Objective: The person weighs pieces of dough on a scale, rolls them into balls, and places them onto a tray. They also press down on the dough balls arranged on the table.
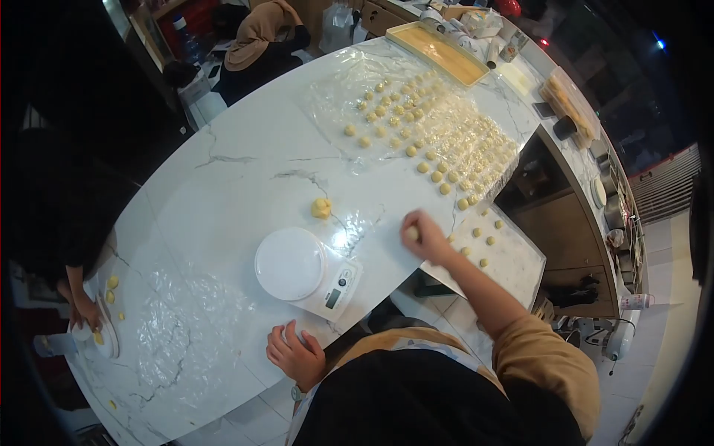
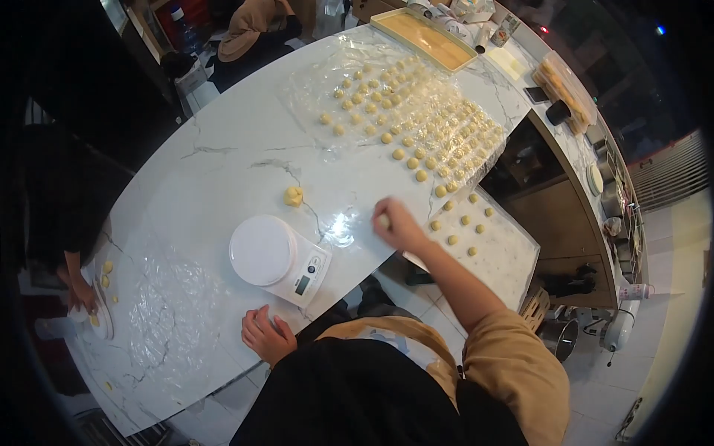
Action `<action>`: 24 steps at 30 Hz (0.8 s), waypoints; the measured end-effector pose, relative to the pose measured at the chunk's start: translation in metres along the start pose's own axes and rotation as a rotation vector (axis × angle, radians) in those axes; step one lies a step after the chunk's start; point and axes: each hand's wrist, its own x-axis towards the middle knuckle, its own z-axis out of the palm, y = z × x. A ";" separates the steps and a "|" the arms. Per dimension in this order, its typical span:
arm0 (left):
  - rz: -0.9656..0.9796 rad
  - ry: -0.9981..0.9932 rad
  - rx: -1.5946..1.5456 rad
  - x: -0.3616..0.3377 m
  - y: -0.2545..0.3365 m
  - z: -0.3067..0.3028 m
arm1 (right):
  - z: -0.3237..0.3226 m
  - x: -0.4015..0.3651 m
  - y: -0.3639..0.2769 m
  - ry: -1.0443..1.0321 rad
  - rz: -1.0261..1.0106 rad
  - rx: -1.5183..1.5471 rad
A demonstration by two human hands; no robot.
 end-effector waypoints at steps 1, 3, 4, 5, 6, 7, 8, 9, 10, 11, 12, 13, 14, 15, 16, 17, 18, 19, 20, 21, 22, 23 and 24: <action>-0.007 -0.009 -0.016 -0.001 0.000 0.000 | -0.010 0.015 0.004 0.045 0.167 -0.072; -0.010 -0.023 -0.037 -0.002 -0.002 -0.002 | -0.001 0.061 0.007 0.295 0.081 -0.293; 0.005 -0.028 -0.027 -0.002 -0.002 -0.003 | 0.012 0.080 0.012 0.381 0.061 -0.246; 0.018 -0.033 -0.016 -0.002 -0.002 -0.002 | 0.027 0.086 0.002 0.341 0.154 -0.126; 0.016 -0.036 -0.015 -0.005 -0.002 -0.001 | 0.037 0.083 -0.017 0.298 0.249 -0.001; 0.016 -0.047 -0.008 -0.007 -0.003 0.001 | 0.038 0.069 -0.049 0.137 0.363 -0.005; 0.019 -0.057 -0.002 -0.006 -0.006 0.002 | 0.044 0.051 -0.052 0.143 0.366 0.002; 0.024 -0.060 -0.001 -0.004 -0.007 0.002 | 0.042 0.030 -0.050 0.218 0.216 -0.004; 0.035 -0.066 0.001 -0.003 -0.007 0.002 | 0.035 0.015 -0.045 0.291 0.070 -0.016; 0.048 -0.082 0.001 -0.006 -0.008 0.001 | 0.029 0.006 -0.036 0.304 0.019 -0.036; 0.053 -0.097 -0.006 -0.008 -0.009 -0.001 | 0.026 0.003 -0.040 0.302 0.035 -0.043; 0.079 -0.115 0.000 -0.007 -0.010 -0.001 | 0.021 0.002 -0.043 0.338 0.116 0.028; 0.102 -0.128 0.008 -0.005 -0.010 0.000 | 0.016 0.004 -0.048 0.373 0.192 0.102; 0.100 -0.129 0.005 -0.005 -0.009 0.001 | 0.012 0.006 -0.051 0.341 0.214 0.021; 0.117 -0.124 0.003 -0.005 -0.010 0.001 | 0.010 0.013 -0.047 0.343 0.217 0.021; 0.138 -0.119 0.001 -0.004 -0.011 0.001 | 0.007 0.025 -0.040 0.325 0.277 0.015; 0.146 -0.120 0.000 -0.002 -0.012 0.000 | 0.006 0.033 -0.033 0.307 0.338 0.007; 0.161 -0.126 -0.001 -0.002 -0.012 0.000 | 0.012 0.037 -0.028 0.314 0.345 0.005; 0.174 -0.133 -0.003 -0.002 -0.012 -0.001 | 0.022 0.041 -0.024 0.361 0.306 0.220; 0.184 -0.137 -0.007 -0.003 -0.013 -0.001 | 0.030 0.044 -0.022 0.410 0.263 0.434; 0.185 -0.140 -0.001 -0.005 -0.014 0.000 | 0.039 0.025 -0.037 0.238 0.205 0.367; 0.190 -0.141 0.002 -0.005 -0.015 0.002 | 0.037 0.007 -0.045 0.191 0.152 0.235; 0.211 -0.136 -0.010 -0.002 -0.014 0.002 | 0.030 -0.004 -0.046 0.139 0.097 0.101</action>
